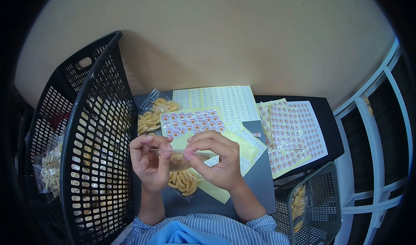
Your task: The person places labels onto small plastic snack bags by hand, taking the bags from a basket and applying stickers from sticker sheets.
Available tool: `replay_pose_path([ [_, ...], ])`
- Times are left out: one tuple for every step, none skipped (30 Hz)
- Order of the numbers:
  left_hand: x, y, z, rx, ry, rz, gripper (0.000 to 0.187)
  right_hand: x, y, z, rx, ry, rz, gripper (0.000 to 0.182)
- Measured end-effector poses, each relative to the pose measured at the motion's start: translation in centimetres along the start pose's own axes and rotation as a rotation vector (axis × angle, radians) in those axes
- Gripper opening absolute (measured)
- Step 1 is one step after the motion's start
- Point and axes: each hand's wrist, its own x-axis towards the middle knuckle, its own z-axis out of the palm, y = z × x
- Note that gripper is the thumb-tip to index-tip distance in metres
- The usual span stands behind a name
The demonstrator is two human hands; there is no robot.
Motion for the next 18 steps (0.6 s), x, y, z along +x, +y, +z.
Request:
replay_pose_path([
  [-0.02, -0.04, -0.03, 0.014, -0.002, -0.001, 0.045, -0.01, -0.04, 0.02, -0.011, 0.002, 0.005, 0.013],
  [0.07, -0.04, -0.10, 0.015, -0.003, 0.000, 0.045, -0.04, -0.02, -0.01, -0.010, 0.003, 0.005, 0.013],
  [0.22, 0.00, -0.22, 0.005, -0.012, -0.016, 0.049, -0.09, 0.01, -0.06, -0.021, 0.009, 0.009, 0.013],
  [0.36, 0.08, -0.28, -0.005, -0.021, -0.032, 0.053, -0.13, 0.04, -0.10, -0.033, 0.016, 0.014, 0.014],
  [0.50, 0.32, -0.19, -0.005, -0.021, -0.032, 0.053, -0.15, 0.08, -0.15, -0.033, 0.015, 0.015, 0.014],
  [0.68, 0.67, -0.04, -0.041, -0.024, -0.059, 0.058, -0.16, 0.13, -0.18, -0.043, 0.007, 0.002, 0.014],
  [0.76, 0.84, 0.02, -0.076, -0.029, -0.087, 0.062, -0.17, 0.17, -0.16, -0.052, 0.000, -0.011, 0.014],
  [0.71, 0.72, -0.07, -0.076, -0.028, -0.088, 0.062, -0.16, 0.18, -0.13, -0.052, -0.001, -0.010, 0.014],
  [0.61, 0.51, -0.21, -0.029, -0.061, -0.066, 0.065, -0.13, 0.19, -0.09, -0.049, -0.012, -0.023, 0.015],
  [0.54, 0.39, -0.28, 0.018, -0.095, -0.044, 0.068, -0.11, 0.19, -0.04, -0.046, -0.023, -0.036, 0.015],
  [0.52, 0.43, -0.27, 0.017, -0.094, -0.045, 0.068, -0.05, 0.11, 0.02, -0.047, -0.024, -0.035, 0.015],
  [0.50, 0.50, -0.26, 0.029, -0.088, -0.069, 0.067, 0.04, -0.02, 0.11, -0.058, -0.005, -0.043, 0.016],
  [0.49, 0.55, -0.25, 0.041, -0.081, -0.093, 0.065, 0.10, -0.09, 0.15, -0.069, 0.014, -0.051, 0.016],
  [0.47, 0.47, -0.20, 0.041, -0.081, -0.093, 0.065, 0.08, 0.01, 0.15, -0.069, 0.014, -0.051, 0.016],
  [0.42, 0.32, -0.10, 0.024, -0.070, -0.090, 0.064, 0.03, 0.20, 0.11, -0.084, 0.013, -0.071, 0.017],
  [0.38, 0.19, -0.04, 0.008, -0.060, -0.087, 0.062, 0.00, 0.30, 0.08, -0.100, 0.012, -0.091, 0.018],
  [0.34, 0.14, -0.07, 0.007, -0.061, -0.087, 0.062, 0.04, 0.28, 0.07, -0.100, 0.014, -0.091, 0.018],
  [0.29, 0.11, -0.14, 0.007, -0.078, -0.085, 0.062, 0.08, 0.24, 0.09, -0.107, 0.017, -0.094, 0.018],
])
